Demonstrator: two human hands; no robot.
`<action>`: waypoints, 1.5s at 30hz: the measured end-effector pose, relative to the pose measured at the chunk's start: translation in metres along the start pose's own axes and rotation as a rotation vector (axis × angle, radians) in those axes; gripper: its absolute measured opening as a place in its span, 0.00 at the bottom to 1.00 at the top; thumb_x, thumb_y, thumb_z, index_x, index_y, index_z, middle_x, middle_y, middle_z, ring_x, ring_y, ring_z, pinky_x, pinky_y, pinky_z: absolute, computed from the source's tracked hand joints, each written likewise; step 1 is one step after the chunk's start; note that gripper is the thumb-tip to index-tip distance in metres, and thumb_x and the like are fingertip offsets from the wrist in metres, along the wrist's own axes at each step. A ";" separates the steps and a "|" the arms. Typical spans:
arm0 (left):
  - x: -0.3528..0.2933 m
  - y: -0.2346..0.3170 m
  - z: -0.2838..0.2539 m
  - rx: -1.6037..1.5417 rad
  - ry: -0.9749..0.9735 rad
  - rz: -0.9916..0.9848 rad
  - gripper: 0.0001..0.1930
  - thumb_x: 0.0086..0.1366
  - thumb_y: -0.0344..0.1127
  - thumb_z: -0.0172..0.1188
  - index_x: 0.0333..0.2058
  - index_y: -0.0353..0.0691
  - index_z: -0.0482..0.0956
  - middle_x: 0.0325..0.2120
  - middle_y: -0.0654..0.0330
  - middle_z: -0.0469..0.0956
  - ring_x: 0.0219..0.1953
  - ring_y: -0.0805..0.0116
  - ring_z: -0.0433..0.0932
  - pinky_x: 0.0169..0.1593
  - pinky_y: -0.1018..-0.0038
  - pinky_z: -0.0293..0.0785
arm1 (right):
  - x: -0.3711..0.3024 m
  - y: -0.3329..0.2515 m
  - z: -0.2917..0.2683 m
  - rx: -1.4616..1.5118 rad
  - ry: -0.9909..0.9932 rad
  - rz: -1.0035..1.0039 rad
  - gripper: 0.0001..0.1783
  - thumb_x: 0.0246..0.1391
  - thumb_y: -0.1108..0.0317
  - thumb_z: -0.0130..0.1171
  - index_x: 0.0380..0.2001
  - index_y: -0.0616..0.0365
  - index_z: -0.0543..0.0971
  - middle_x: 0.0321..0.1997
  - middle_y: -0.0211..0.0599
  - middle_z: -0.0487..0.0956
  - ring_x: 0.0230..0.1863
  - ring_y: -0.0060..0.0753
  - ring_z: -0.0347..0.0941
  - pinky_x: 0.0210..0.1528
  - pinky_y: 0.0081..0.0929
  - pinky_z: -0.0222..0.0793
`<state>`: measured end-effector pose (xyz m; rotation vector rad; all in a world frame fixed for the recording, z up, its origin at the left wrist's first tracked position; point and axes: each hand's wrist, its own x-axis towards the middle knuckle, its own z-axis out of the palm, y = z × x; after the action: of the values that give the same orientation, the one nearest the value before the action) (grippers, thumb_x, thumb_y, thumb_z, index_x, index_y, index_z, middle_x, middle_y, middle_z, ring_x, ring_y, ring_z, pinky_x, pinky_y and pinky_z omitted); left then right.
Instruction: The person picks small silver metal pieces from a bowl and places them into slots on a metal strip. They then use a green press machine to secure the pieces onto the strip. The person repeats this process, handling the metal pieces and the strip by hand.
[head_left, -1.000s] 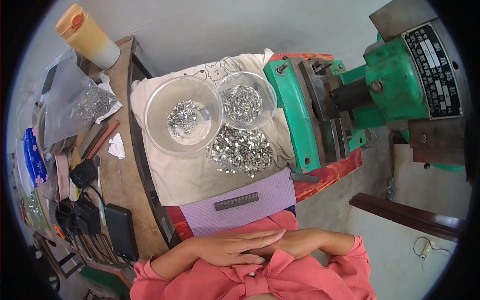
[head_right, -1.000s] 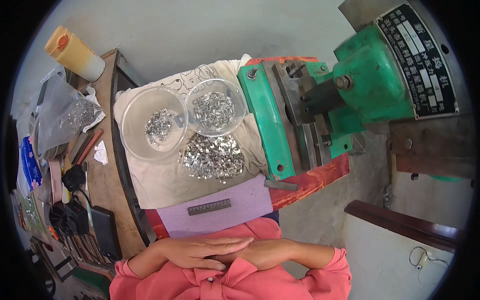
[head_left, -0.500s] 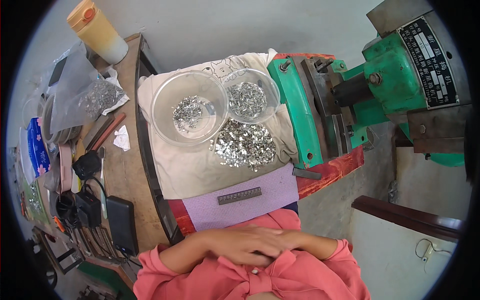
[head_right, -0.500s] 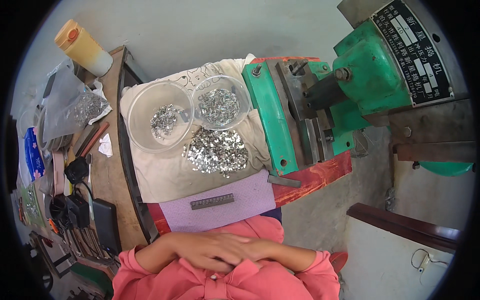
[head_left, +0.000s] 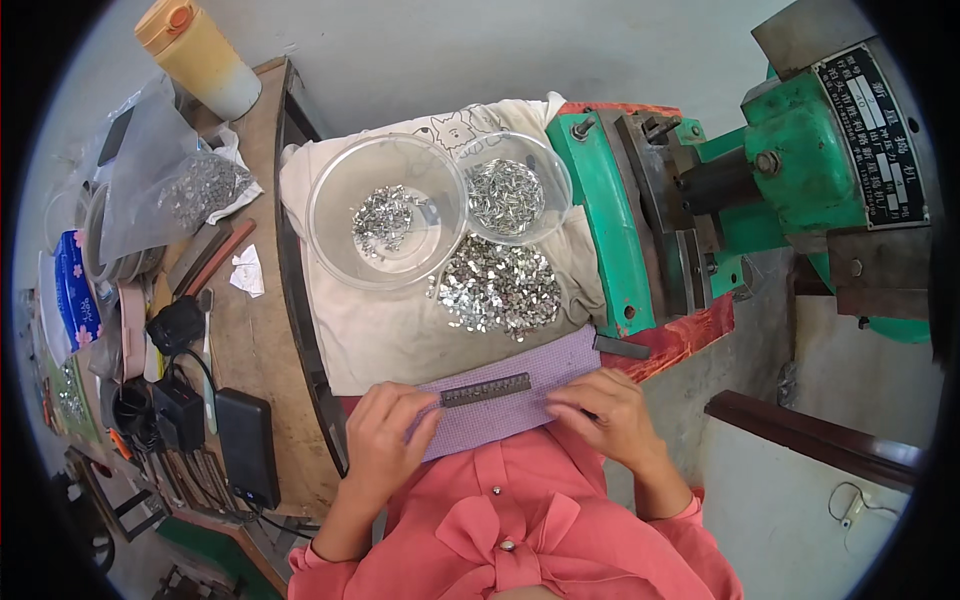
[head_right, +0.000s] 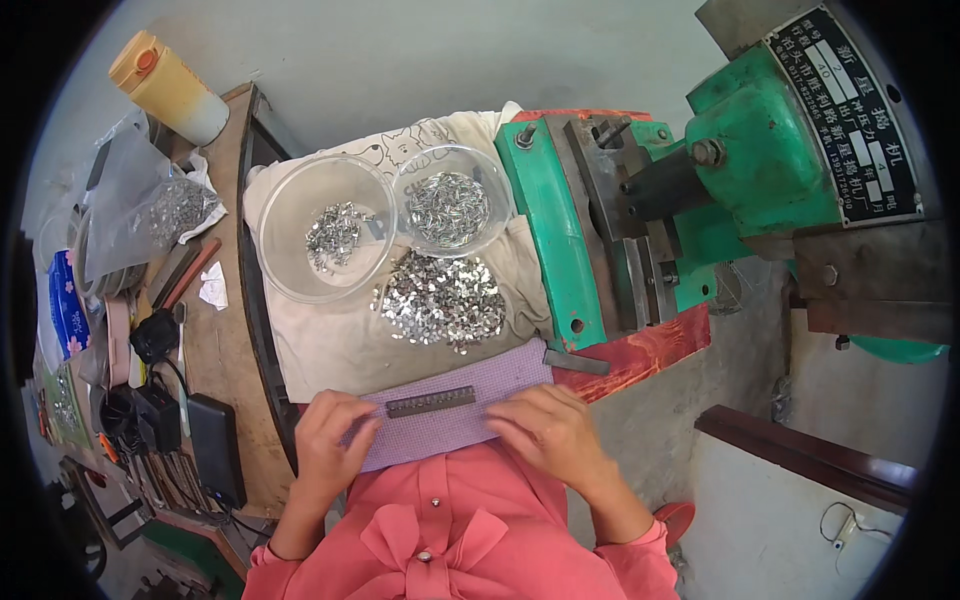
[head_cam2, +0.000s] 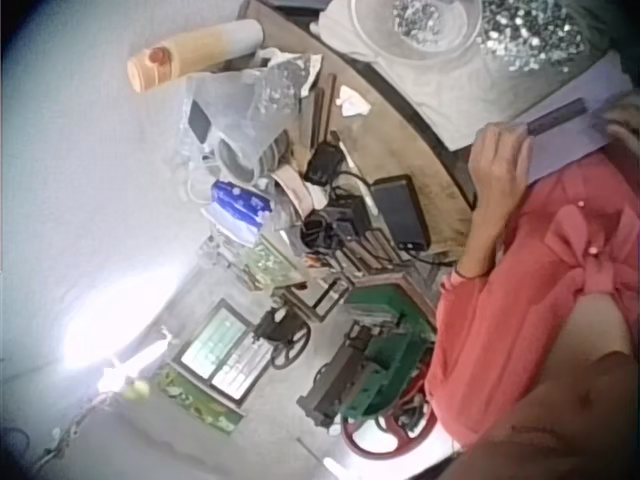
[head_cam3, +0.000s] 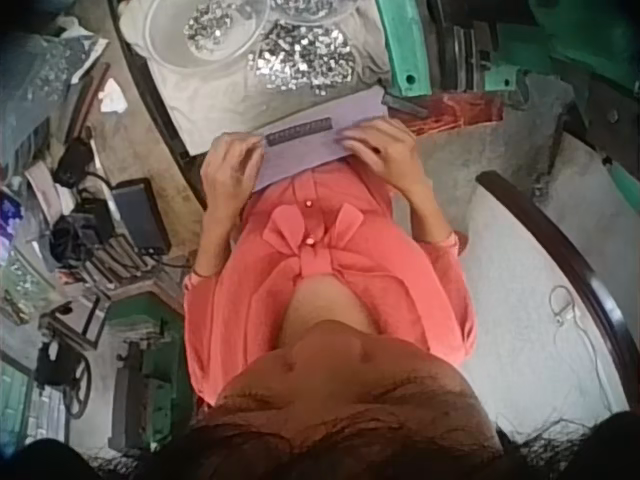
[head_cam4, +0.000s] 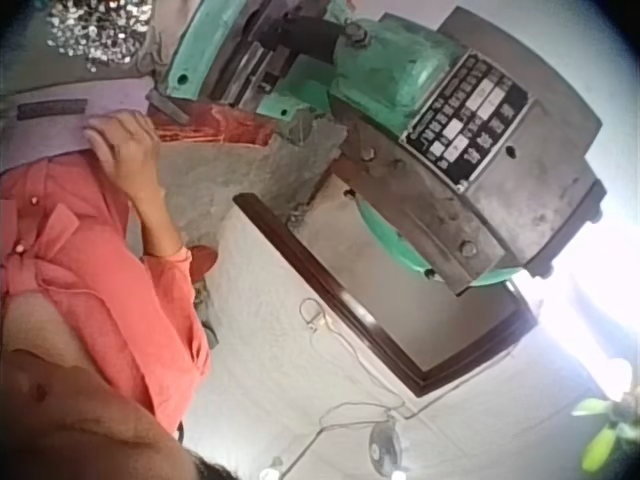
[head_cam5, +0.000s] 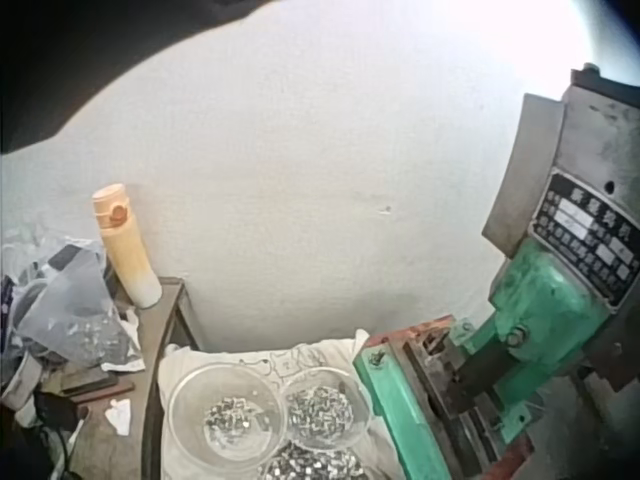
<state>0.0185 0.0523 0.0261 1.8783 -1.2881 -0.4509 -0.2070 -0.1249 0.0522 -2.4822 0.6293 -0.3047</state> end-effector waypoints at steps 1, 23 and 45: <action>-0.001 0.001 0.004 0.021 -0.007 0.007 0.14 0.49 0.25 0.72 0.36 0.39 0.82 0.32 0.54 0.77 0.34 0.54 0.77 0.39 0.65 0.74 | -0.001 -0.003 0.006 0.140 0.027 0.059 0.12 0.48 0.66 0.71 0.37 0.54 0.86 0.32 0.32 0.80 0.34 0.37 0.76 0.38 0.32 0.71; 0.005 -0.015 0.015 0.227 -0.048 0.122 0.17 0.50 0.31 0.72 0.40 0.40 0.81 0.35 0.59 0.78 0.36 0.57 0.76 0.39 0.64 0.72 | 0.048 -0.002 0.039 0.118 -0.054 -0.122 0.11 0.46 0.68 0.71 0.35 0.53 0.83 0.35 0.30 0.76 0.40 0.38 0.72 0.44 0.36 0.66; 0.020 -0.006 0.018 0.180 -0.013 0.167 0.10 0.49 0.25 0.68 0.31 0.42 0.79 0.32 0.62 0.77 0.36 0.60 0.77 0.38 0.66 0.71 | 0.105 -0.009 0.049 0.170 -0.065 -0.124 0.05 0.46 0.71 0.68 0.29 0.54 0.82 0.33 0.31 0.75 0.39 0.37 0.74 0.44 0.35 0.66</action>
<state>0.0188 0.0277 0.0135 1.8966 -1.5229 -0.2666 -0.0962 -0.1484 0.0254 -2.3610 0.4059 -0.3097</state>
